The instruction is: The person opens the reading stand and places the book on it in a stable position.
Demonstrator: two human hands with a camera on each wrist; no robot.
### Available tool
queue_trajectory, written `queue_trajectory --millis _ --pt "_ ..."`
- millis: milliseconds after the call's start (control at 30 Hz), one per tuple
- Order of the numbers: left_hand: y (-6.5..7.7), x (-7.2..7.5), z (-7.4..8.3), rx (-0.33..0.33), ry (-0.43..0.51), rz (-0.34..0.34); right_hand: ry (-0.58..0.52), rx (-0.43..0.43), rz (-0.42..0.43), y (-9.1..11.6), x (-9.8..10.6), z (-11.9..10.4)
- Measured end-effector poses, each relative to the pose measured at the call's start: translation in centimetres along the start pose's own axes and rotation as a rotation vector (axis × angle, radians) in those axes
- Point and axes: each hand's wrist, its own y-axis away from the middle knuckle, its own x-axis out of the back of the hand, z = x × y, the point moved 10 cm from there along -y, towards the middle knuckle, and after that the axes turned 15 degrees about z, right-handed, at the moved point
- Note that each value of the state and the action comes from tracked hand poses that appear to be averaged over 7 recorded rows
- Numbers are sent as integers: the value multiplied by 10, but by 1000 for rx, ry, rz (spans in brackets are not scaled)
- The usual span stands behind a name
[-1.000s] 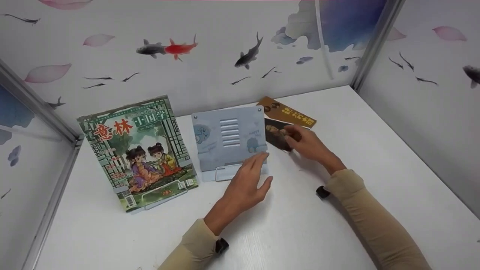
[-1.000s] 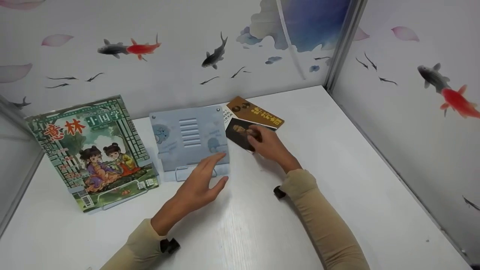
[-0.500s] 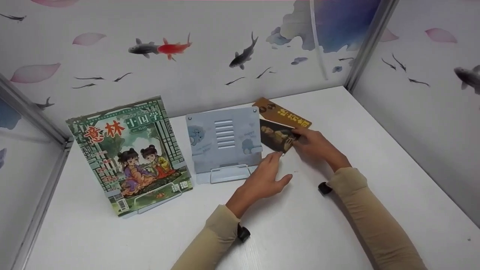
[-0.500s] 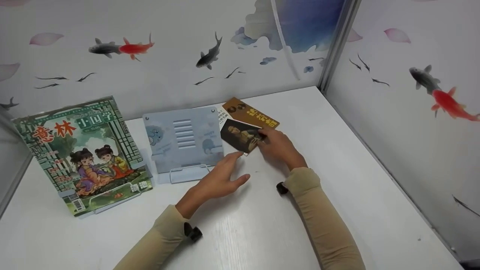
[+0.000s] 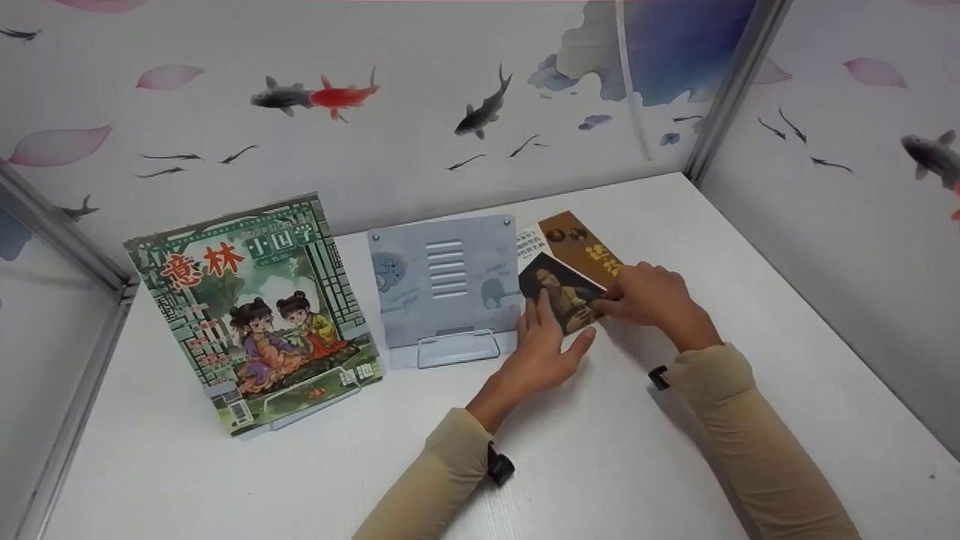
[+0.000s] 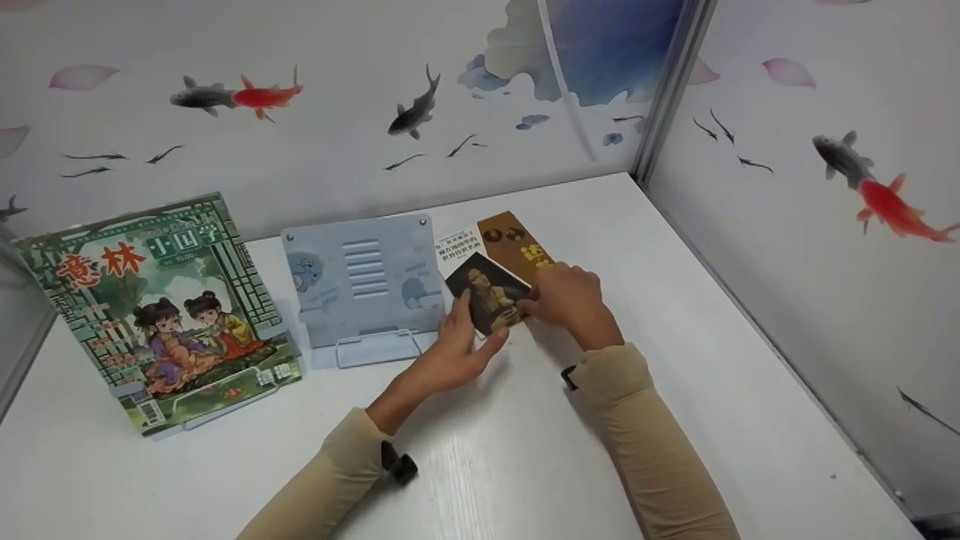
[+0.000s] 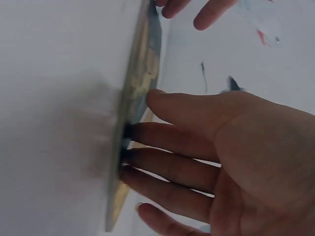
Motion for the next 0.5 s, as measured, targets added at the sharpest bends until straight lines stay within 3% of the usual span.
queue_trajectory --millis 100,267,400,500 --pt "-1 2 4 -21 62 32 -41 -33 -22 2 7 8" --pt "-4 8 8 -41 193 84 -232 -179 77 -5 4 44" --pt "-7 12 6 18 322 118 -351 -284 101 -7 -7 71" --pt "-8 15 6 72 400 144 -377 -349 82 -6 -10 80"
